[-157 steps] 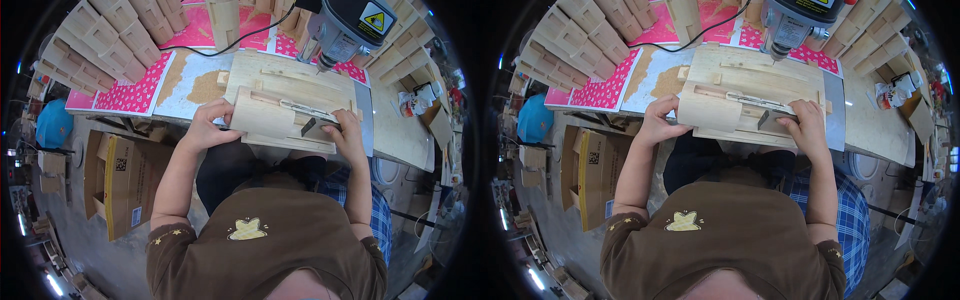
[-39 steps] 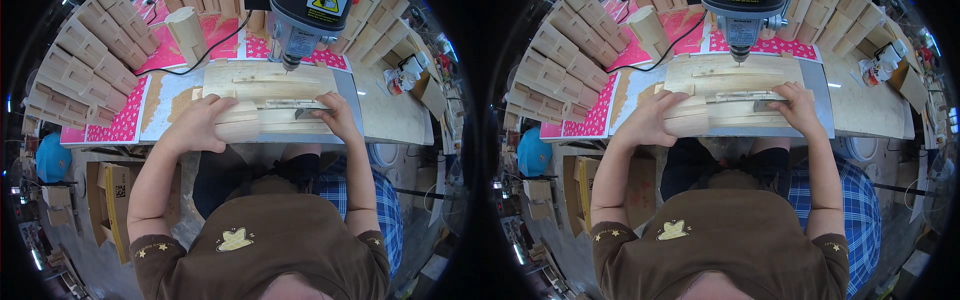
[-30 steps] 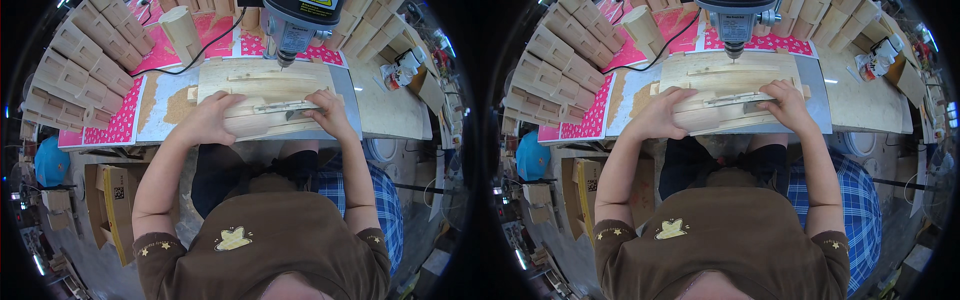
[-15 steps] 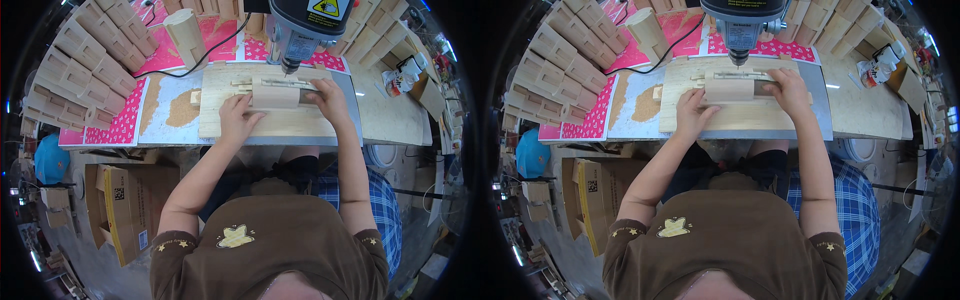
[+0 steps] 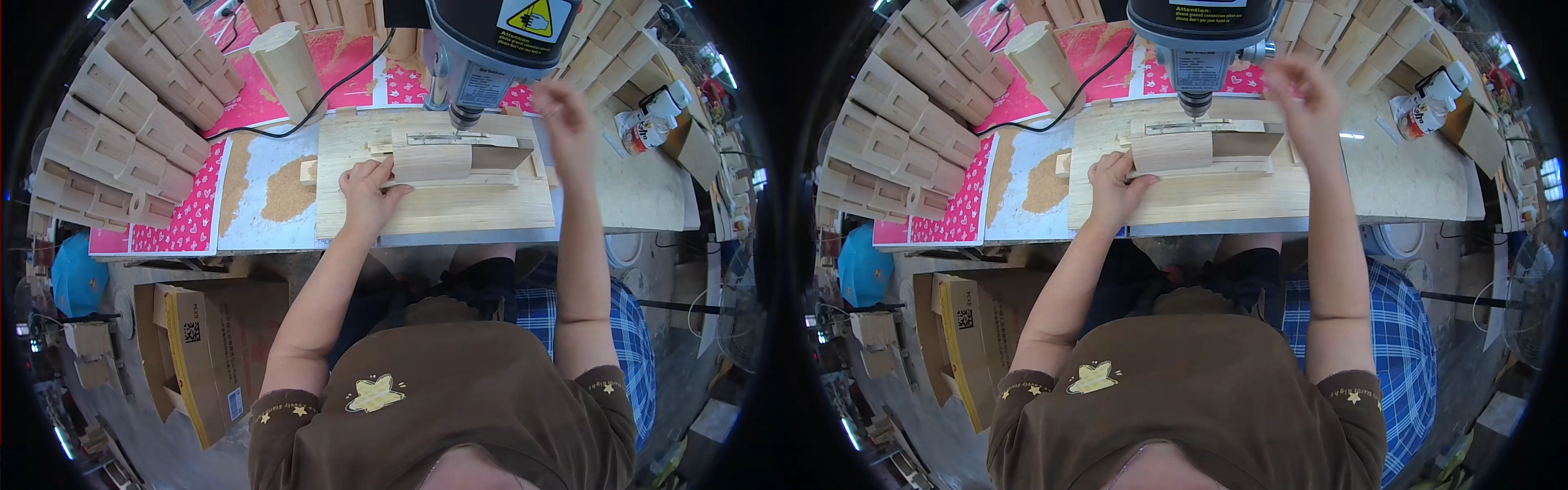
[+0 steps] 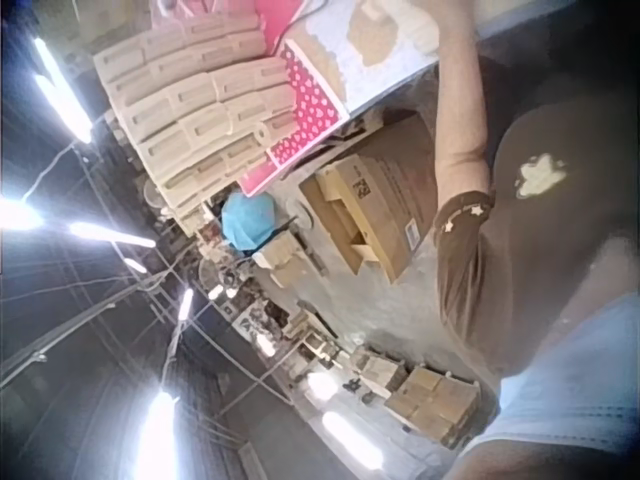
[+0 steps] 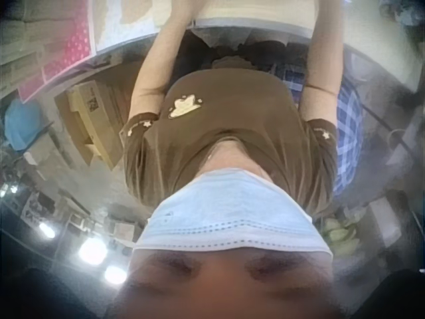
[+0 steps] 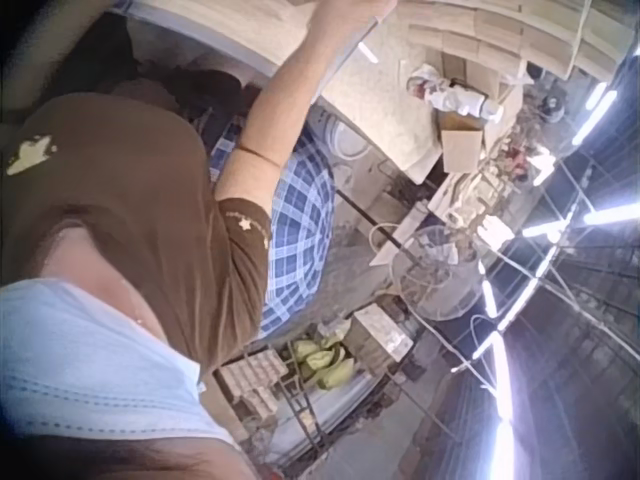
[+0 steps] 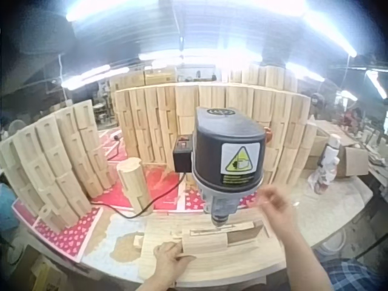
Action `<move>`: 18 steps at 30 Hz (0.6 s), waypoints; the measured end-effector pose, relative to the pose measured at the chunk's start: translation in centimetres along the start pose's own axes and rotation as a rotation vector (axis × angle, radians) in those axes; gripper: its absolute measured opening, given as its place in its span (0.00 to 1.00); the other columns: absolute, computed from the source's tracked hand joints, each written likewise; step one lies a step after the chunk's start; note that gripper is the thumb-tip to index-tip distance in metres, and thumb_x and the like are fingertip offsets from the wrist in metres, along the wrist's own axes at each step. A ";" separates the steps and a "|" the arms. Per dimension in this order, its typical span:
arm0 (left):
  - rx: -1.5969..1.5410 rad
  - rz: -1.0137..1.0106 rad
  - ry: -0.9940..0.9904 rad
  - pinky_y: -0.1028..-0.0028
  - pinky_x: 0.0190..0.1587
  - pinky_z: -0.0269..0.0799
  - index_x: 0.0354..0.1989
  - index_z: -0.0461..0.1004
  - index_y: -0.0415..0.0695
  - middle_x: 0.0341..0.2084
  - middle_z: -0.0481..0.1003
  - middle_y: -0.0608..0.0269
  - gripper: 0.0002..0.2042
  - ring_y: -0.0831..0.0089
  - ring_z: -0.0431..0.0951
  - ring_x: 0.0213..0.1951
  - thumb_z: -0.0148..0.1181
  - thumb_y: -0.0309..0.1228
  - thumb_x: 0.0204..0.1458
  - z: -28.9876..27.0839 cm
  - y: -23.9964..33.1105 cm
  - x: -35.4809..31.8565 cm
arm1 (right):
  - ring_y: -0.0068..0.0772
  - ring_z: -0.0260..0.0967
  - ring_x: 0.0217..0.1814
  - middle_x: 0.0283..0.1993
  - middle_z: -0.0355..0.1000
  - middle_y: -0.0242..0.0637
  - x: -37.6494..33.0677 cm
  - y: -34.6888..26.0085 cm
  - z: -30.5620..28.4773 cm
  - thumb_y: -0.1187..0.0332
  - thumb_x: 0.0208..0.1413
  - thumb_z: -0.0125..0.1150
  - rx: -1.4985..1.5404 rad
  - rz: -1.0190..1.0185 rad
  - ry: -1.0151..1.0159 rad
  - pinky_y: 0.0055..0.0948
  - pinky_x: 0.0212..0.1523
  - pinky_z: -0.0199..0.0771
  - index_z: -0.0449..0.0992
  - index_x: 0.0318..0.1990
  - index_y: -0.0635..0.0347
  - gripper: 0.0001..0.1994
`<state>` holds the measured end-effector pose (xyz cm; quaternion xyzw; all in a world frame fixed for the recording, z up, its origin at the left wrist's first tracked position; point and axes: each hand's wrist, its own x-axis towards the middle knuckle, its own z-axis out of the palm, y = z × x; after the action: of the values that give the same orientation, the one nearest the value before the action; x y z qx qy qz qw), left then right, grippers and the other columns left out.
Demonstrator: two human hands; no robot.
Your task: Drilling a hole into cylindrical wooden blocks using a drill press.
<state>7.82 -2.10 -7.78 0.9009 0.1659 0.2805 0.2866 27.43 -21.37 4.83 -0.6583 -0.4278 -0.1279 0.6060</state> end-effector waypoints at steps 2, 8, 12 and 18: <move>0.010 -0.002 0.015 0.63 0.49 0.51 0.44 0.75 0.44 0.27 0.72 0.71 0.26 0.69 0.69 0.39 0.71 0.36 0.31 -0.4 0.0 -0.3 | 0.24 0.67 0.48 0.43 0.71 0.32 4.3 -2.2 -0.8 0.66 0.57 0.57 -0.046 0.068 0.237 0.26 0.50 0.66 0.72 0.45 0.61 0.12; 0.019 0.005 -0.014 0.64 0.48 0.52 0.44 0.75 0.43 0.26 0.71 0.70 0.26 0.69 0.69 0.38 0.71 0.37 0.32 0.2 0.3 0.2 | 0.37 0.65 0.29 0.25 0.68 0.46 11.3 -5.4 0.0 0.61 0.58 0.48 -0.451 -0.020 0.042 0.29 0.34 0.65 0.72 0.33 0.67 0.15; 0.025 0.018 -0.002 0.65 0.47 0.52 0.44 0.76 0.43 0.25 0.71 0.70 0.26 0.69 0.68 0.37 0.71 0.37 0.31 0.2 0.5 0.2 | 0.20 0.61 0.29 0.25 0.65 0.32 7.9 -6.9 -2.1 0.64 0.60 0.49 -0.484 -0.104 0.032 0.20 0.32 0.61 0.74 0.36 0.67 0.13; 0.023 0.026 0.009 0.65 0.46 0.53 0.43 0.76 0.43 0.25 0.70 0.70 0.25 0.69 0.68 0.36 0.71 0.36 0.31 0.0 -0.4 -0.2 | 0.22 0.59 0.18 0.19 0.62 0.35 -1.4 -8.7 -0.3 0.71 0.56 0.55 -0.525 -0.054 0.018 0.26 0.20 0.57 0.74 0.26 0.64 0.08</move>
<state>7.65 -1.91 -8.11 0.9049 0.1588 0.2865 0.2717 20.49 -23.05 9.94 -0.7803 -0.3920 -0.2563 0.4145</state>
